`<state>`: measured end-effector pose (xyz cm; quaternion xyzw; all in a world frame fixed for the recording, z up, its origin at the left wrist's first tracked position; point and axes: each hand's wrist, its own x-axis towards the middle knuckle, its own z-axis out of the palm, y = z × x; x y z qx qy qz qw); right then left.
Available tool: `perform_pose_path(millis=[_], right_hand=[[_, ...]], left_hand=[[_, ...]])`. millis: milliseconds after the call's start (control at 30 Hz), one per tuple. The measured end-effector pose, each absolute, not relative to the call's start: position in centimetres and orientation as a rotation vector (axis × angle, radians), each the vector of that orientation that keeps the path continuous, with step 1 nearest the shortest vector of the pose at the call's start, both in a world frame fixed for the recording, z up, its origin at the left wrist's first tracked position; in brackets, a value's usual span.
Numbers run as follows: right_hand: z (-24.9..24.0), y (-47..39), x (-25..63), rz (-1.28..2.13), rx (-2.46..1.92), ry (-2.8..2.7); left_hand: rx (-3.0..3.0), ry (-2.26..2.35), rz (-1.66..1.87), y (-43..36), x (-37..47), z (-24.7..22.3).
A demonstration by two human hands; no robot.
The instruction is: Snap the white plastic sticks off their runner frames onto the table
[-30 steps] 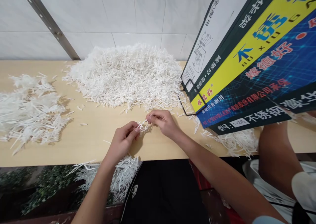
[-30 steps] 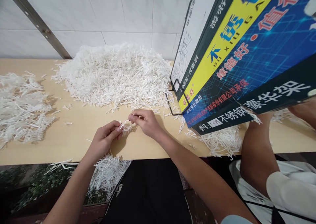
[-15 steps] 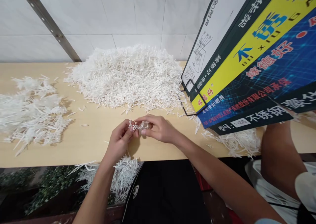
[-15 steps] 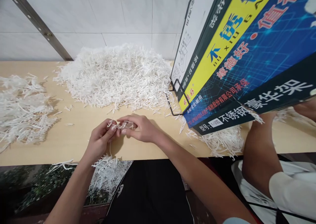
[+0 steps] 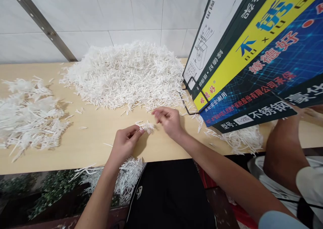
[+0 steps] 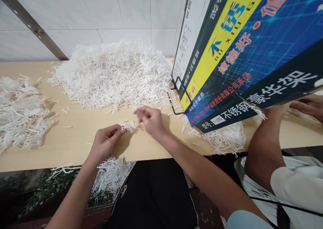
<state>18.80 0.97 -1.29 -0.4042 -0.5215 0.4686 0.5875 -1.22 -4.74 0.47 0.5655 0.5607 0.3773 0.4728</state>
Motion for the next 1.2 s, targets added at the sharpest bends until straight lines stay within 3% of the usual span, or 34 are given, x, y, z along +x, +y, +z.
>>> perform_pose_path(millis=[100, 233, 400, 533, 733, 967, 1200], right_hand=[[-1.1, 1.6, 19.9, 0.934, -0.973, -1.135], [0.4, 1.0, 19.7, 0.779, -0.918, -1.63], [0.8, -0.7, 17.9, 0.903, -0.83, -1.987], [-0.4, -0.8, 17.7, 0.96, -0.912, -1.871], [-1.2, 1.2, 19.9, 0.864, -1.001, -1.154], [0.4, -0.2, 19.0, 0.59, -0.914, -1.834], [-0.3, -1.0, 17.1, 0.781, -0.771, -1.927]], left_hand=[[1.253, 1.329, 1.034, -4.9, -1.7, 0.2], [1.212, 1.253, 1.103, -4.6, -1.9, 0.0], [1.273, 1.218, 1.087, -4.5, -2.1, -0.1], [1.337, 1.235, 1.033, -4.4, -2.0, -0.3], [1.236, 1.234, 1.145, -4.7, -2.1, -0.5], [1.191, 1.212, 1.18, -4.3, -1.9, -0.2], [1.345, 1.238, 1.077, -4.3, -2.0, -0.3]])
